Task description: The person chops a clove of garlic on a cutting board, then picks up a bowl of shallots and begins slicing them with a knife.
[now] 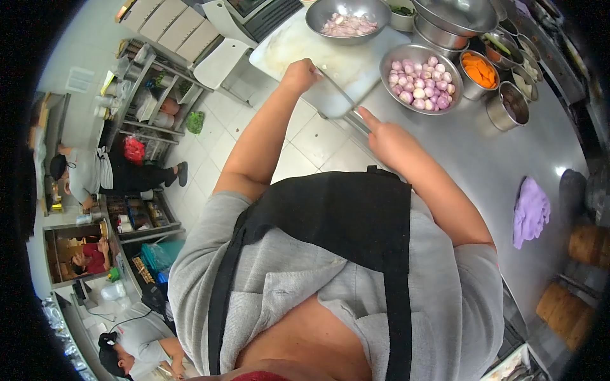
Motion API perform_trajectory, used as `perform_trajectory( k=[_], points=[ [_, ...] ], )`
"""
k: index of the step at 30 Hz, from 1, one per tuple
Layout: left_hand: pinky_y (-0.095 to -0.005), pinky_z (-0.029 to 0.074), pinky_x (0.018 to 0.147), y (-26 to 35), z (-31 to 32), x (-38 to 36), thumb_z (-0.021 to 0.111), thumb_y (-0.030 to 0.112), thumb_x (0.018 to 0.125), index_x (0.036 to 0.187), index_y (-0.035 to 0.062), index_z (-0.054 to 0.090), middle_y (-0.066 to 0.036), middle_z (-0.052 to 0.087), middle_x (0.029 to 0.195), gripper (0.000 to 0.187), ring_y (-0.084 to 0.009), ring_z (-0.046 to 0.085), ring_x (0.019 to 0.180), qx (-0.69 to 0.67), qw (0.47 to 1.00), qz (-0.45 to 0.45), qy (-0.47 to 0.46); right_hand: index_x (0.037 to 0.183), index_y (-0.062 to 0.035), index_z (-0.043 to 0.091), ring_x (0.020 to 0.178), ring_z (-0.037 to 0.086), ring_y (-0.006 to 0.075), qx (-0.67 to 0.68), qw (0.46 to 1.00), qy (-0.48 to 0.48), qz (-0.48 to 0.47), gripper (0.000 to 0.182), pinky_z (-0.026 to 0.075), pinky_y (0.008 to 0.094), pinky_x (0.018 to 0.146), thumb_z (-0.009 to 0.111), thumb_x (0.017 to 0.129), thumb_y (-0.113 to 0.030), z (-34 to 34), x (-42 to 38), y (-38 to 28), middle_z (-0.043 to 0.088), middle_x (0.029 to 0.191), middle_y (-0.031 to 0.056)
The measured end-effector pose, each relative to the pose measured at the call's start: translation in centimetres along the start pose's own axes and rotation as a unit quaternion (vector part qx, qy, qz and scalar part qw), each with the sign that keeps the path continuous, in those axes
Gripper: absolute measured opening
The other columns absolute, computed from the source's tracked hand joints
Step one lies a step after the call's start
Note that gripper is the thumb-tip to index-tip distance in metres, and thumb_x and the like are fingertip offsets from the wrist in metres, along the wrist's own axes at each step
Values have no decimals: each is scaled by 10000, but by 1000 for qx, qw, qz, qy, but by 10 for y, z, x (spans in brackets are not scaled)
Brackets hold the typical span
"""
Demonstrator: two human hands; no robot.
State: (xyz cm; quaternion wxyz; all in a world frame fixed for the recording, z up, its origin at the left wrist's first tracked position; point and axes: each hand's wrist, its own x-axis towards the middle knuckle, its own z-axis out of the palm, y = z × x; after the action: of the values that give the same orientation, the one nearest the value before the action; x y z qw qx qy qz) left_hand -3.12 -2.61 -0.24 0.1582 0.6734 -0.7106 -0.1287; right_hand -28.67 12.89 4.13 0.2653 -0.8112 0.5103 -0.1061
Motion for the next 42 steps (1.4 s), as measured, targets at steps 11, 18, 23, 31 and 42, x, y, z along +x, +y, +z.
perform_trajectory(
  k=[11, 18, 23, 31, 42],
  points=[
    [-359, 504, 766, -3, 5, 5, 777, 206, 683, 929, 26, 636, -160, 671, 880, 336, -305, 642, 870, 17, 1000, 27, 1, 1434, -146, 324, 716, 600, 369, 4, 1000, -12, 8, 575, 472, 460, 685, 487, 883, -132, -16, -8, -19, 605, 760, 236],
    [-368, 502, 769, 1, 2, 1, 764, 219, 688, 883, 29, 651, -163, 668, 866, 295, -306, 642, 862, 11, 1000, 15, -5, 1424, -96, 321, 711, 593, 378, -20, 1000, -3, -5, 581, 464, 467, 672, 496, 871, -116, 8, 30, -11, 605, 746, 234],
    [-370, 505, 760, -5, 4, 3, 771, 223, 681, 867, 29, 655, -164, 670, 857, 293, -305, 645, 856, -9, 1000, 9, 21, 1426, -90, 313, 719, 593, 379, 5, 1000, -22, -3, 582, 463, 466, 685, 491, 873, -113, -3, 8, -14, 604, 753, 239],
    [-369, 504, 755, -4, 4, 1, 771, 216, 693, 876, 29, 646, -164, 670, 867, 290, -310, 642, 844, 0, 1000, 1, 11, 1440, -121, 298, 745, 594, 387, 17, 999, -28, 33, 571, 467, 458, 721, 472, 896, -136, -20, -17, -23, 602, 805, 247],
    [-372, 504, 751, -5, 5, 2, 762, 216, 690, 861, 21, 651, -173, 670, 856, 282, -321, 643, 840, 11, 1000, 8, 8, 1430, -108, 313, 748, 593, 380, 2, 999, -31, 11, 572, 468, 454, 710, 480, 884, -112, -18, -10, -26, 610, 817, 238]
  ],
)
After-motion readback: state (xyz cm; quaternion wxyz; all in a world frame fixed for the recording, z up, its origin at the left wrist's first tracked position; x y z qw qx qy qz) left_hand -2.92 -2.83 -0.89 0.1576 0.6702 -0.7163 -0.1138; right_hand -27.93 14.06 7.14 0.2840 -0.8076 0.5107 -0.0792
